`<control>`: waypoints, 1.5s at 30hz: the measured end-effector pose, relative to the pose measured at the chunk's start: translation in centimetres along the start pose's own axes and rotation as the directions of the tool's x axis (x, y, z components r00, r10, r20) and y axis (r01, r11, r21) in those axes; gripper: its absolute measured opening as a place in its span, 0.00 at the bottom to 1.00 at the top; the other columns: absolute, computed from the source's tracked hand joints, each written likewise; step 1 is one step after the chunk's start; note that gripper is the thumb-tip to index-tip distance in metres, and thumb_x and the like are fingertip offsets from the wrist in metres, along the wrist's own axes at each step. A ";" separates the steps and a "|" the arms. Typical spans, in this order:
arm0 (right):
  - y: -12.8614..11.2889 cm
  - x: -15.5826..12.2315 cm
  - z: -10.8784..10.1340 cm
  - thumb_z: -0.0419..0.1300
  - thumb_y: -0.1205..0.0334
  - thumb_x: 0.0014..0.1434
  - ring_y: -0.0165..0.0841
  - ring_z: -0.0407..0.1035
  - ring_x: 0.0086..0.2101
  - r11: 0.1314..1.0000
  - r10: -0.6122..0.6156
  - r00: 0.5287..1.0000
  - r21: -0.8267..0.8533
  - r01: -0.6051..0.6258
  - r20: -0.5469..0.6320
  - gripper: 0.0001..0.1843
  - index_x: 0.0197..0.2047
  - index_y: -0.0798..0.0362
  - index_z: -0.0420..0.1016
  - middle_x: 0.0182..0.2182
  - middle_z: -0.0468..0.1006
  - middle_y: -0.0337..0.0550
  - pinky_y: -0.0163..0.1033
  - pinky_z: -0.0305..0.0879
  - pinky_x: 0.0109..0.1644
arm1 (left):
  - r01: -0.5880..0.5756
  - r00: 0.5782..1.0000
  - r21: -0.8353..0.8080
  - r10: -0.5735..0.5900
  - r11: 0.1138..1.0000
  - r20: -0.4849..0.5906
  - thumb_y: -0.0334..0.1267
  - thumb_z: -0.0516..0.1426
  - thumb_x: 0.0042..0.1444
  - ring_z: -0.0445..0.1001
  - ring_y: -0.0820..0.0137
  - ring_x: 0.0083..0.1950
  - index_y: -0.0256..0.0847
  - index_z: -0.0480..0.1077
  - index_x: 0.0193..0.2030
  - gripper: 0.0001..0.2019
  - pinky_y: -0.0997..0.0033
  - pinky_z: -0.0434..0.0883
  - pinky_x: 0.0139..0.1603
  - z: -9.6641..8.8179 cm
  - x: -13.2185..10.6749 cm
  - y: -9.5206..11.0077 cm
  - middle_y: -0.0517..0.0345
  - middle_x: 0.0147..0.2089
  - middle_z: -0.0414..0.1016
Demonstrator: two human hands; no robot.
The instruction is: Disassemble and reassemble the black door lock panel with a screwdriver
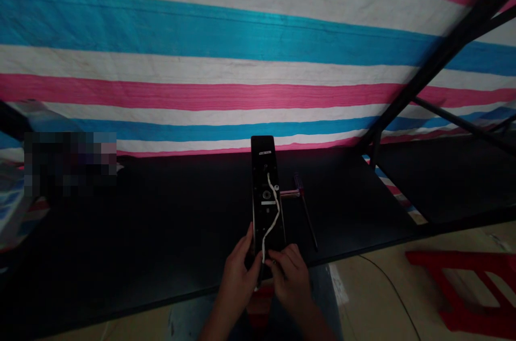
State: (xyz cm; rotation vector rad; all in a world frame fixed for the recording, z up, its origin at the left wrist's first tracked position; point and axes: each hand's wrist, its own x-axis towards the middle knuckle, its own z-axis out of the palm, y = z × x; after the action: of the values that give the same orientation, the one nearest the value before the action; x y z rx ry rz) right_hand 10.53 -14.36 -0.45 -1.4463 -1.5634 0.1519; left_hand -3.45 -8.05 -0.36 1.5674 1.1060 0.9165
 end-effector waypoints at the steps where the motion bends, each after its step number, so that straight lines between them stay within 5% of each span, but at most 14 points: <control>1: 0.0 0.2 -0.4 0.59 0.67 0.66 0.35 0.69 0.34 1.000 0.013 0.999 0.017 -0.014 0.051 0.06 0.44 0.50 0.77 0.31 0.77 0.41 0.40 0.66 0.38 | 0.000 1.000 0.002 0.000 1.000 0.002 0.37 0.57 0.60 0.71 0.59 0.67 0.43 0.63 0.70 0.30 0.56 0.68 0.67 0.0 0.0 0.1 0.47 0.67 0.72; 6: 1.6 2.4 -4.4 0.65 0.65 0.61 0.35 0.71 0.36 0.992 0.094 0.937 0.042 -0.115 0.337 0.15 0.52 0.48 0.76 0.36 0.77 0.42 0.38 0.68 0.38 | 0.069 0.998 -0.004 -0.069 0.998 -0.006 0.40 0.59 0.59 0.74 0.58 0.64 0.42 0.64 0.69 0.31 0.56 0.69 0.66 -0.1 -0.1 0.5 0.47 0.65 0.73; 9: 4.1 4.7 -6.9 0.64 0.63 0.61 0.35 0.72 0.37 0.986 0.161 0.903 -0.026 -0.164 0.398 0.20 0.57 0.49 0.73 0.38 0.76 0.43 0.39 0.70 0.41 | 0.088 0.996 0.009 -0.088 0.996 -0.026 0.42 0.60 0.58 0.77 0.57 0.61 0.41 0.66 0.68 0.30 0.56 0.73 0.62 -0.1 -0.4 0.6 0.47 0.63 0.76; 14: 8.7 8.4 -7.7 0.56 0.54 0.67 0.39 0.72 0.39 0.902 0.360 0.917 -0.313 -0.297 0.170 0.14 0.49 0.53 0.75 0.40 0.76 0.48 0.42 0.66 0.45 | 0.043 0.997 0.116 -0.035 0.992 -0.076 0.45 0.56 0.62 0.80 0.57 0.55 0.42 0.77 0.55 0.18 0.55 0.76 0.57 -1.4 -0.2 0.6 0.49 0.54 0.82; 17: 10.1 9.6 -6.6 0.58 0.51 0.65 0.39 0.72 0.36 0.813 0.463 0.879 -0.450 -0.369 0.116 0.13 0.42 0.53 0.74 0.36 0.76 0.47 0.40 0.62 0.40 | 0.046 0.981 0.270 0.008 0.962 -0.194 0.48 0.55 0.63 0.82 0.57 0.47 0.42 0.80 0.43 0.16 0.56 0.77 0.51 -3.6 1.7 0.5 0.50 0.44 0.84; 20: 10.9 10.7 -6.1 0.59 0.56 0.63 0.37 0.70 0.30 0.770 0.557 0.820 -0.452 -0.450 0.134 0.08 0.35 0.51 0.71 0.29 0.74 0.44 0.38 0.54 0.33 | 0.057 0.976 0.422 0.040 0.905 -0.216 0.47 0.53 0.63 0.81 0.58 0.47 0.40 0.79 0.46 0.17 0.59 0.76 0.49 -5.8 4.8 0.7 0.49 0.45 0.82; 24: 11.6 11.9 -7.0 0.58 0.60 0.60 0.33 0.67 0.26 0.788 0.606 0.765 -0.302 -0.537 0.220 0.11 0.26 0.50 0.67 0.22 0.70 0.40 0.37 0.52 0.31 | 0.034 0.995 0.550 0.022 0.834 -0.094 0.44 0.53 0.62 0.80 0.60 0.46 0.38 0.79 0.47 0.17 0.61 0.75 0.48 -6.7 8.5 1.0 0.49 0.46 0.81; 27: 11.3 11.3 -8.2 0.56 0.54 0.62 0.30 0.64 0.23 0.793 0.600 0.752 -0.084 -0.603 0.274 0.14 0.27 0.51 0.68 0.21 0.69 0.37 0.35 0.55 0.28 | 0.012 0.997 0.588 0.033 0.809 -0.066 0.45 0.56 0.61 0.78 0.57 0.48 0.40 0.80 0.46 0.15 0.58 0.73 0.51 -5.8 9.5 1.1 0.50 0.45 0.81; 31: 8.9 8.0 -9.2 0.65 0.40 0.54 0.24 0.55 0.17 0.440 0.724 0.626 0.504 -0.743 0.291 0.22 0.31 0.51 0.69 0.18 0.66 0.31 0.30 0.47 0.20 | -0.008 0.996 0.716 0.068 0.698 -0.056 0.43 0.54 0.63 0.76 0.58 0.47 0.41 0.80 0.46 0.14 0.59 0.71 0.49 -4.3 9.3 1.1 0.50 0.45 0.79; 34: 6.4 5.5 -9.9 0.75 0.42 0.44 0.22 0.57 0.18 0.222 0.801 0.530 0.683 -0.696 0.279 0.26 0.32 0.53 0.72 0.18 0.67 0.30 0.27 0.50 0.20 | -0.039 0.995 0.754 0.096 0.656 -0.032 0.40 0.53 0.65 0.75 0.58 0.45 0.41 0.80 0.43 0.14 0.59 0.70 0.48 -3.9 9.0 0.9 0.50 0.43 0.79; 37: 4.6 4.2 -10.5 0.78 0.47 0.40 0.21 0.58 0.18 0.101 0.835 0.467 0.752 -0.651 0.292 0.25 0.31 0.54 0.74 0.20 0.69 0.32 0.27 0.52 0.19 | -0.075 0.992 0.749 0.128 0.659 -0.014 0.39 0.52 0.65 0.75 0.59 0.44 0.42 0.79 0.41 0.14 0.60 0.70 0.47 -3.8 9.2 0.6 0.50 0.42 0.78; 41: 3.8 3.7 -10.9 0.78 0.52 0.43 0.22 0.60 0.17 0.053 0.802 0.515 0.822 -0.567 0.303 0.20 0.34 0.54 0.78 0.22 0.73 0.36 0.28 0.56 0.18 | -0.130 0.977 0.674 0.208 0.727 -0.036 0.37 0.52 0.64 0.74 0.57 0.43 0.41 0.77 0.37 0.12 0.58 0.71 0.47 -3.9 9.5 0.5 0.50 0.40 0.78; 45: 3.0 4.3 -10.7 0.77 0.52 0.45 0.27 0.67 0.20 0.107 0.789 0.573 0.868 -0.486 0.223 0.18 0.36 0.52 0.80 0.25 0.78 0.40 0.32 0.64 0.20 | -0.099 0.964 0.411 0.190 0.907 -0.188 0.43 0.54 0.63 0.77 0.57 0.44 0.42 0.76 0.38 0.11 0.58 0.73 0.48 -4.1 8.5 2.7 0.51 0.40 0.81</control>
State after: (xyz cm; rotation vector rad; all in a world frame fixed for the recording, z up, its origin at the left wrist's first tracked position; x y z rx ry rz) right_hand 20.76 -15.22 5.55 -1.0577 -0.2305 1.0859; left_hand -4.09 0.85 3.64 1.9348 1.4189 1.0335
